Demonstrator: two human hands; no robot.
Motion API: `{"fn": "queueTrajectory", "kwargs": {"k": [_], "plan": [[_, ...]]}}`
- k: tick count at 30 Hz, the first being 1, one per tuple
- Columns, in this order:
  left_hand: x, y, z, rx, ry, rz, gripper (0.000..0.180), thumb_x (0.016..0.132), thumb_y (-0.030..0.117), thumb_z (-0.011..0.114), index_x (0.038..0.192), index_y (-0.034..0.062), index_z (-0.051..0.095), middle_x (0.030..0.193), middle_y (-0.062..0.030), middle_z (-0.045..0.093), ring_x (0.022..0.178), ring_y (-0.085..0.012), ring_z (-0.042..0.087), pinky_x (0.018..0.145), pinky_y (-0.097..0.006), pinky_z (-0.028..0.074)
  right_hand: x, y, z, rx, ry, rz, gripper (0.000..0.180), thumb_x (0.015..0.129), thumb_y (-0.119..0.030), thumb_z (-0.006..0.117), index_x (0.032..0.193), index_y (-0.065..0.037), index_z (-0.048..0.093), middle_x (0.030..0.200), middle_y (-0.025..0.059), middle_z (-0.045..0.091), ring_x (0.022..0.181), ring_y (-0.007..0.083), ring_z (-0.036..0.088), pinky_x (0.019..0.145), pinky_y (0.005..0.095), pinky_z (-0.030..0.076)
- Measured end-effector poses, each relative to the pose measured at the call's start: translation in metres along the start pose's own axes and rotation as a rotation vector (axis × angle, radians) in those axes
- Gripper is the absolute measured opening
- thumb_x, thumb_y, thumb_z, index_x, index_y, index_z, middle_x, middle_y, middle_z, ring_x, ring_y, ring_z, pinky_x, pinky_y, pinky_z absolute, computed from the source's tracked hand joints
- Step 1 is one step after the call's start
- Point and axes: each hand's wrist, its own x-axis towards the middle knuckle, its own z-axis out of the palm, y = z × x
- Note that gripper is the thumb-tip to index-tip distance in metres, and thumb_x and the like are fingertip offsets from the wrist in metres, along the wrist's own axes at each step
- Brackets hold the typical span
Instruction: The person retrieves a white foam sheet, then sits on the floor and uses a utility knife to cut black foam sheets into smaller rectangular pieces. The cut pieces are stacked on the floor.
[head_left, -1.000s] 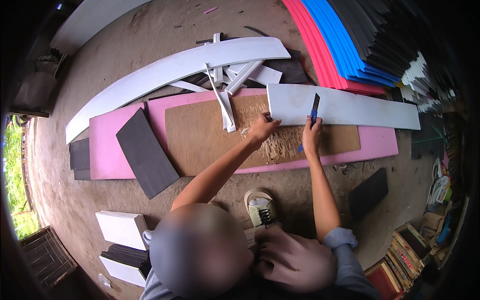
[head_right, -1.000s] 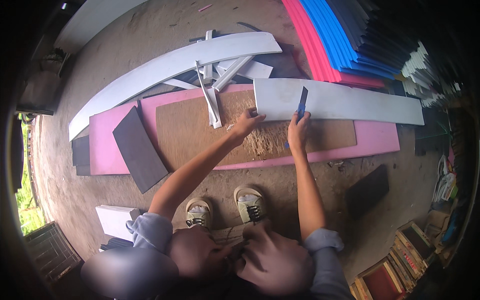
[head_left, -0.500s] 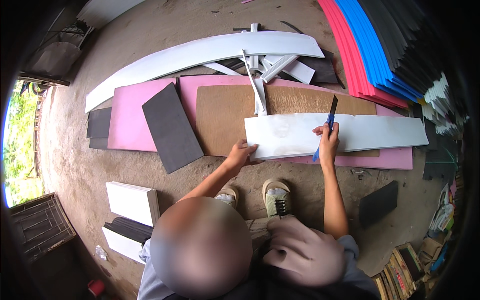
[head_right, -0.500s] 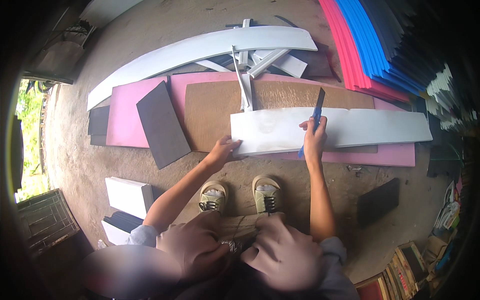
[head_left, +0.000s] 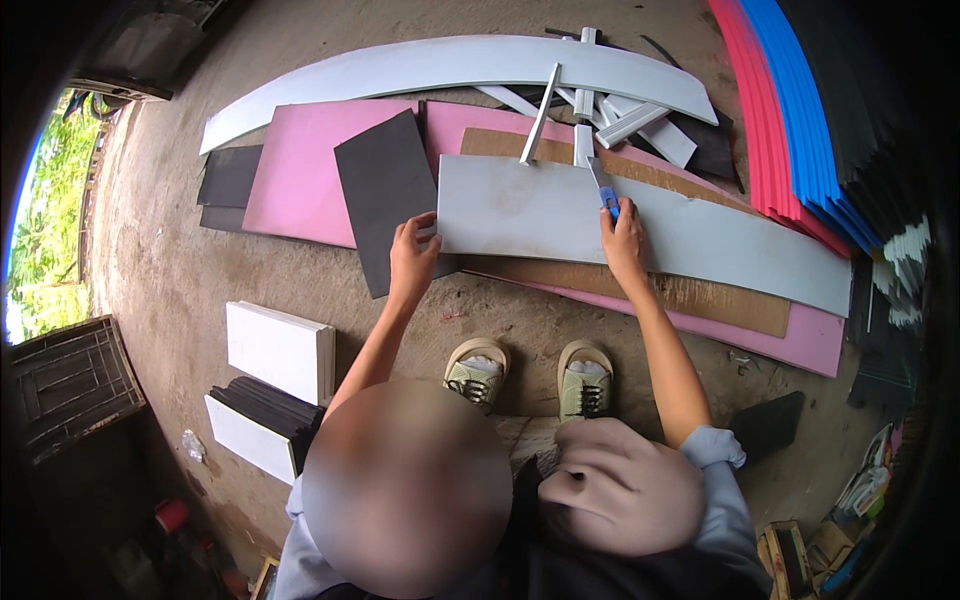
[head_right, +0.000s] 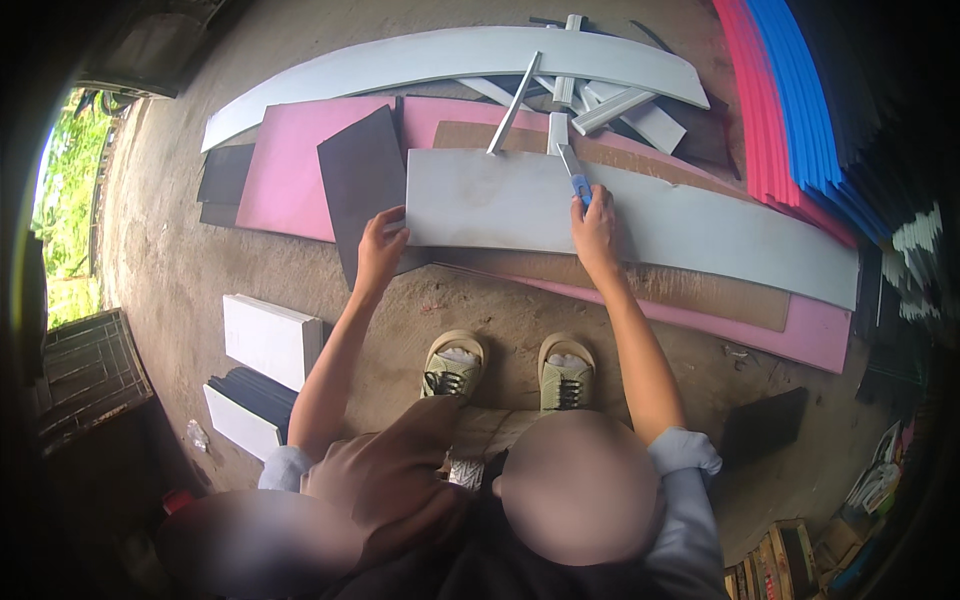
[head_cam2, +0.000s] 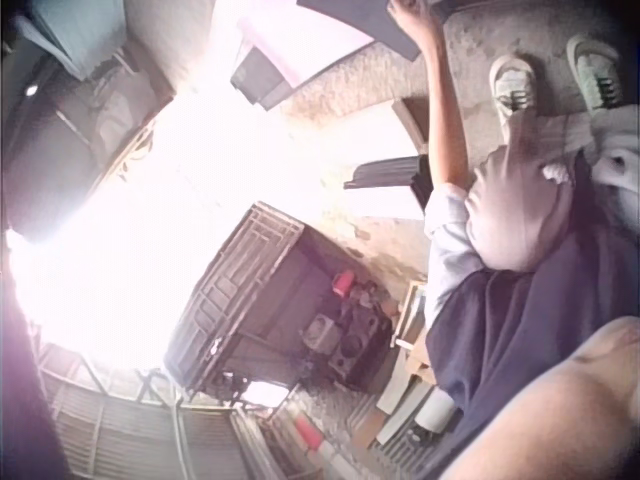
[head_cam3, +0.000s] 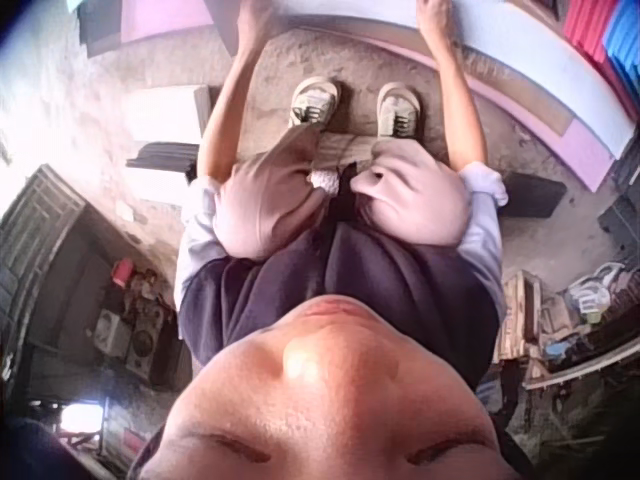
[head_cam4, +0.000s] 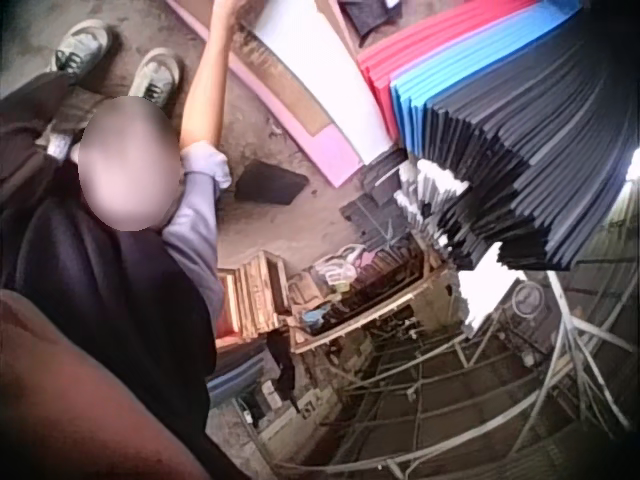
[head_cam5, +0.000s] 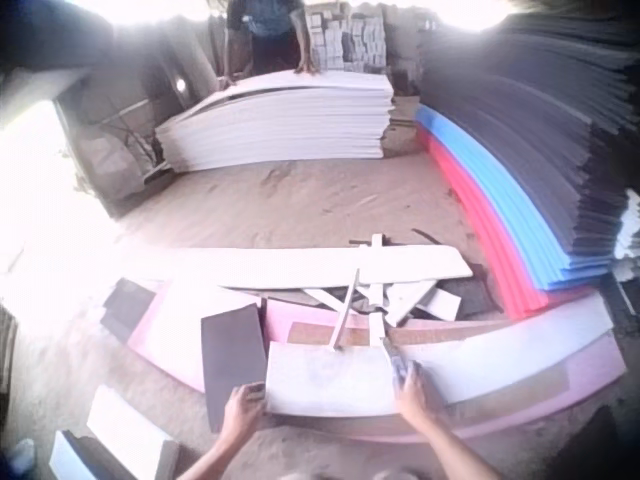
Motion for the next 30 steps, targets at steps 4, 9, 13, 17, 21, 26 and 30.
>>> {"fn": "queueTrajectory", "kwargs": {"k": [4,9,13,17,21,26,30], "plan": [[-0.036,-0.036,-0.021,0.427,0.422,-0.068,0.06,0.078,0.029,0.065,0.127,0.0093,0.036,0.124,-0.0176,0.031,0.118,-0.0349,0.027,0.099,-0.043,0.024,-0.008,-0.009,0.012,-0.119,0.025,-0.114,0.026,0.086,-0.02,0.051,0.103,-0.002,0.042,0.092,0.0182,0.05,0.081,0.0359,0.054,0.067,0.0454,0.043],[-0.039,-0.065,-0.036,-0.317,0.424,-0.288,0.082,0.069,0.026,0.076,0.129,0.0065,0.024,0.124,-0.0242,0.027,0.114,-0.032,0.034,0.092,-0.04,0.033,-0.008,-0.009,0.004,-0.146,-0.042,-0.15,0.029,0.086,-0.021,0.051,0.104,-0.001,0.042,0.096,0.0187,0.05,0.085,0.0361,0.054,0.071,0.0458,0.043],[-0.037,-0.057,-0.051,-0.639,0.363,-0.332,0.058,0.071,0.021,0.075,0.116,0.0044,0.043,0.11,-0.0115,0.049,0.097,-0.017,0.051,0.08,-0.029,0.039,-0.01,-0.005,0.003,-0.217,-0.074,-0.175,0.031,0.086,-0.023,0.051,0.107,-0.001,0.043,0.098,0.0191,0.051,0.089,0.0363,0.053,0.075,0.0454,0.042],[-0.039,-0.038,-0.07,-0.858,0.496,-0.227,0.035,0.078,0.027,0.069,0.102,0.0062,0.054,0.097,-0.0002,0.059,0.086,-0.0102,0.056,0.075,-0.026,0.041,-0.007,0.001,-0.007,-0.077,-0.117,-0.185,0.032,0.087,-0.024,0.051,0.107,-0.001,0.044,0.099,0.0204,0.052,0.09,0.0371,0.053,0.076,0.0441,0.042],[-0.026,-0.024,-0.094,-1.005,0.569,0.06,0.036,0.086,0.036,0.057,0.105,0.0055,0.054,0.098,-0.0014,0.059,0.088,-0.0115,0.057,0.072,-0.025,0.049,0.006,0.024,-0.024,0.046,-0.086,-0.075,0.03,0.089,-0.026,0.05,0.107,-0.002,0.045,0.1,0.0212,0.053,0.092,0.0381,0.053,0.077,0.0427,0.042],[-0.008,-0.005,-0.111,-0.854,0.435,0.214,0.033,0.091,0.031,0.049,0.107,0.0018,0.052,0.096,-0.0028,0.058,0.084,-0.011,0.056,0.07,-0.023,0.048,0.011,0.016,-0.018,0.093,-0.1,0.047,0.03,0.087,-0.024,0.05,0.106,0.0,0.046,0.097,0.0211,0.052,0.089,0.0365,0.053,0.076,0.0429,0.041],[0.03,0.023,-0.067,-0.677,0.323,0.197,0.024,0.093,0.027,0.047,0.102,0.0056,0.054,0.081,0.0018,0.056,0.069,-0.0031,0.049,0.059,-0.018,0.04,0.019,0.036,-0.039,0.06,0.026,0.115,0.031,0.088,-0.023,0.05,0.107,0.001,0.046,0.095,0.0216,0.052,0.09,0.0368,0.053,0.078,0.0428,0.041]]}}
